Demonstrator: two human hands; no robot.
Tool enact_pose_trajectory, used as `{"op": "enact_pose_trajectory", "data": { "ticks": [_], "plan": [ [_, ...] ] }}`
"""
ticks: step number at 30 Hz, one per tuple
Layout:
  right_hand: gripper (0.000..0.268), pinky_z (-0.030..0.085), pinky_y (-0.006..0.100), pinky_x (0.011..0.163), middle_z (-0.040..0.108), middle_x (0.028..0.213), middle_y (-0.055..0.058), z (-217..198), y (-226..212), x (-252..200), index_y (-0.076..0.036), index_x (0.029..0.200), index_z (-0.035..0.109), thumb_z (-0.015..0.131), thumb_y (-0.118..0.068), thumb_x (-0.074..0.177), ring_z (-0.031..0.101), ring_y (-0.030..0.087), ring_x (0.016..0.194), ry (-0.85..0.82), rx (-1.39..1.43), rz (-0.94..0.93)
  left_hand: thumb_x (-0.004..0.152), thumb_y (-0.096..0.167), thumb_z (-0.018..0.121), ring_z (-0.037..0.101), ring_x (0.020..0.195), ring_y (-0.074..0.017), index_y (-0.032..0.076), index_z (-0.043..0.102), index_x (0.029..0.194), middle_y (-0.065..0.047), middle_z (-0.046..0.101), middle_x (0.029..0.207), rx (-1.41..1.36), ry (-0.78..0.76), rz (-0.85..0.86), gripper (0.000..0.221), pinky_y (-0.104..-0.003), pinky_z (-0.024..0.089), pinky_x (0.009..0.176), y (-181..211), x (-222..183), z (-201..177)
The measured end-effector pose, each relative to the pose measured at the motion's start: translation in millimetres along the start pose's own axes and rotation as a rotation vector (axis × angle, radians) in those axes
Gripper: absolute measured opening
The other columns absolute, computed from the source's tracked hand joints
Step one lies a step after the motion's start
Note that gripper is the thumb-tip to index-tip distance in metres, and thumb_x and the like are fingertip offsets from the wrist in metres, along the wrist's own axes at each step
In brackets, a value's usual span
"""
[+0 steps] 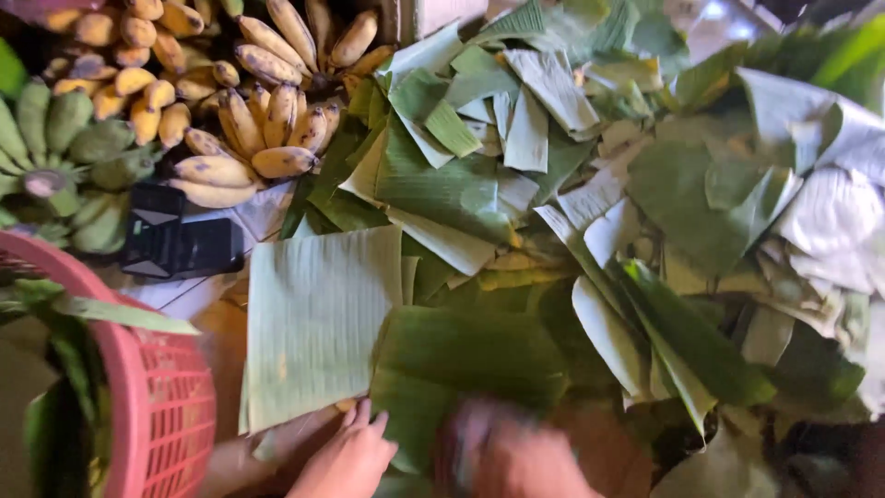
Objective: Cleaning and folding banana leaves for food preparation
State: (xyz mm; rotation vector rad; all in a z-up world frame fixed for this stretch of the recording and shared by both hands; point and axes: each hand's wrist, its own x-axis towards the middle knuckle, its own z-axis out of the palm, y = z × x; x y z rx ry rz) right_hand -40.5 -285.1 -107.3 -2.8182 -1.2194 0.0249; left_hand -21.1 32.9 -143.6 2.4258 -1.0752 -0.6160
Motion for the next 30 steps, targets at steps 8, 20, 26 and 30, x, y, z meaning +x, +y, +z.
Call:
{"op": "enact_pose_trajectory", "data": {
  "ticks": [8, 20, 26, 30],
  "plan": [
    [0.055, 0.054, 0.043, 0.074, 0.064, 0.133, 0.014, 29.0, 2.7, 70.6, -0.014, 0.138, 0.063, 0.06, -0.041, 0.09, 0.065, 0.035, 0.102, 0.014, 0.179, 0.051, 0.082, 0.01, 0.059, 0.057, 0.103, -0.0577, -0.012, 0.074, 0.082, -0.036, 0.067, 0.088, 0.019, -0.004, -0.058, 0.026, -0.06, 0.041, 0.095, 15.9, 6.0, -6.1],
    [0.028, 0.06, 0.039, 0.068, 0.068, 0.109, -0.008, -12.1, 83.9, -84.2, -0.042, 0.108, 0.073, 0.069, -0.053, 0.082, 0.073, 0.025, 0.08, -0.443, 0.135, 0.726, 0.081, 0.004, 0.055, 0.069, 0.069, -0.0368, 0.007, 0.068, 0.077, -0.015, 0.071, 0.08, -0.087, 0.072, -0.37, 0.014, -0.047, 0.057, 0.065, 39.9, -0.1, -50.9],
    [0.045, 0.064, 0.045, 0.076, 0.063, 0.127, 0.002, 15.5, 72.4, -177.3, -0.033, 0.112, 0.07, 0.066, -0.064, 0.08, 0.073, 0.033, 0.099, -0.427, -0.001, 0.811, 0.091, 0.021, 0.076, 0.059, 0.049, -0.0358, 0.022, 0.081, 0.11, -0.009, 0.07, 0.071, 0.352, 0.964, -0.89, 0.02, -0.047, 0.049, 0.05, 97.7, -60.2, -156.3],
    [0.045, 0.063, 0.044, 0.064, 0.062, 0.105, 0.007, -10.7, 61.8, -152.6, -0.021, 0.111, 0.066, 0.067, -0.057, 0.083, 0.07, 0.032, 0.084, -0.321, -0.047, 0.728, 0.102, -0.015, 0.06, 0.065, 0.114, -0.0419, -0.012, 0.052, 0.13, -0.032, 0.06, 0.123, -0.374, 1.329, -0.713, 0.03, -0.047, 0.055, 0.103, -55.3, -194.0, 37.9]
  ]
}}
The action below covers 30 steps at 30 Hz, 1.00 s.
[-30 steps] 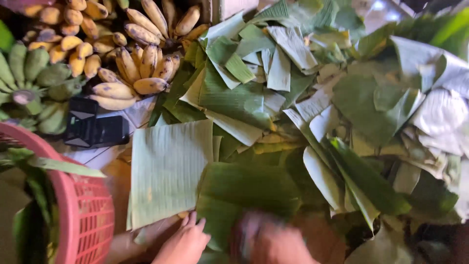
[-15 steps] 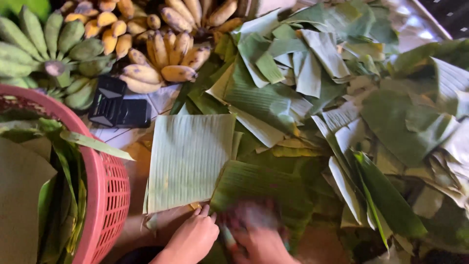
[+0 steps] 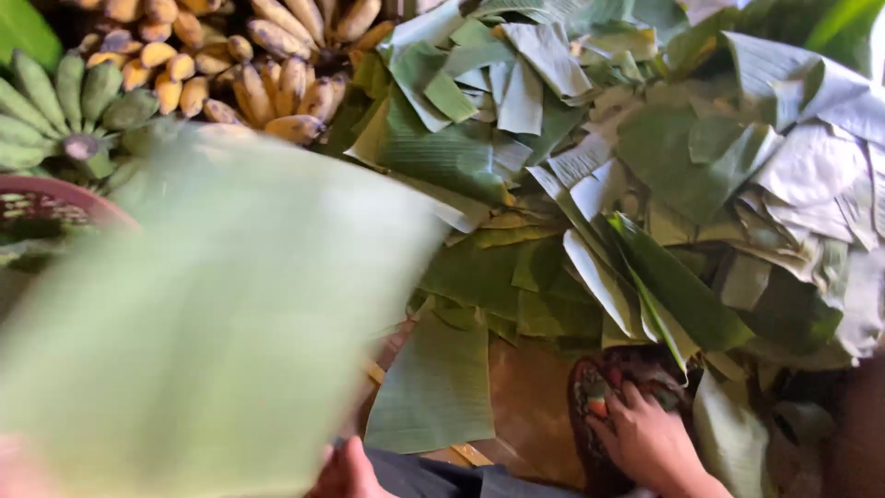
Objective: Cleaning and folding banana leaves for food preparation
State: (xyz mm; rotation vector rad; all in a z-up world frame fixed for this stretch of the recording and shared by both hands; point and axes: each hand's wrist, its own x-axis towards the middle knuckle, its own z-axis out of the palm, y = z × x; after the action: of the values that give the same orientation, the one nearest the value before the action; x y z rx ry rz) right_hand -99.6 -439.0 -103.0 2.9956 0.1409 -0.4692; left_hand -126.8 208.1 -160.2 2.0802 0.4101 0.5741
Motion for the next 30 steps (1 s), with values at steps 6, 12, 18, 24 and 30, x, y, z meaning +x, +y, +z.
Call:
{"op": "enact_pose_trajectory", "data": {
  "ticks": [6, 12, 18, 24, 30],
  "plan": [
    [0.046, 0.06, 0.046, 0.063, 0.067, 0.102, 0.01, -23.2, -10.8, 16.2, -0.017, 0.116, 0.067, 0.065, -0.05, 0.084, 0.072, 0.035, 0.075, 0.024, 0.094, -0.039, 0.076, 0.018, 0.065, 0.061, 0.083, -0.0424, 0.014, 0.067, 0.103, -0.017, 0.06, 0.09, 0.88, -0.129, 0.15, 0.027, -0.05, 0.055, 0.083, -53.9, -224.2, 148.4],
    [0.052, 0.053, 0.043, 0.047, 0.069, 0.1, 0.015, -31.1, -24.5, 34.3, -0.006, 0.118, 0.066, 0.067, -0.045, 0.085, 0.066, 0.037, 0.055, 0.399, 0.084, 0.024, 0.095, 0.03, 0.066, 0.06, 0.111, -0.0355, 0.013, 0.071, 0.112, -0.017, 0.065, 0.122, 0.631, -0.211, -0.081, 0.025, -0.041, 0.049, 0.101, -15.8, -84.5, 150.8],
    [0.046, 0.049, 0.044, 0.042, 0.069, 0.097, 0.014, -16.1, -14.6, 41.0, -0.007, 0.109, 0.066, 0.065, -0.047, 0.085, 0.061, 0.038, 0.048, 0.386, 0.083, -0.003, 0.087, 0.034, 0.069, 0.067, 0.098, -0.0284, 0.01, 0.065, 0.108, -0.005, 0.069, 0.11, 0.443, -1.162, 0.103, 0.032, -0.041, 0.054, 0.085, 271.9, 35.2, 269.1],
    [0.043, 0.053, 0.047, 0.046, 0.072, 0.102, 0.013, 0.9, -4.5, 50.8, -0.015, 0.109, 0.069, 0.065, -0.049, 0.083, 0.066, 0.04, 0.054, 0.29, 0.195, 0.051, 0.083, 0.011, 0.06, 0.064, 0.075, -0.0371, 0.009, 0.07, 0.071, -0.014, 0.071, 0.079, 0.728, -1.024, 0.662, 0.015, -0.048, 0.045, 0.076, 261.0, 48.0, 309.6],
    [0.039, 0.049, 0.048, 0.046, 0.071, 0.086, 0.012, -12.0, -10.6, 48.4, -0.013, 0.104, 0.069, 0.067, -0.047, 0.084, 0.062, 0.04, 0.053, 0.37, 0.184, 0.063, 0.077, 0.023, 0.079, 0.065, 0.057, -0.018, 0.01, 0.083, 0.085, -0.003, 0.078, 0.068, 0.407, -0.972, -0.062, 0.015, -0.03, 0.053, 0.061, 300.4, 101.2, 206.3]
  ]
}}
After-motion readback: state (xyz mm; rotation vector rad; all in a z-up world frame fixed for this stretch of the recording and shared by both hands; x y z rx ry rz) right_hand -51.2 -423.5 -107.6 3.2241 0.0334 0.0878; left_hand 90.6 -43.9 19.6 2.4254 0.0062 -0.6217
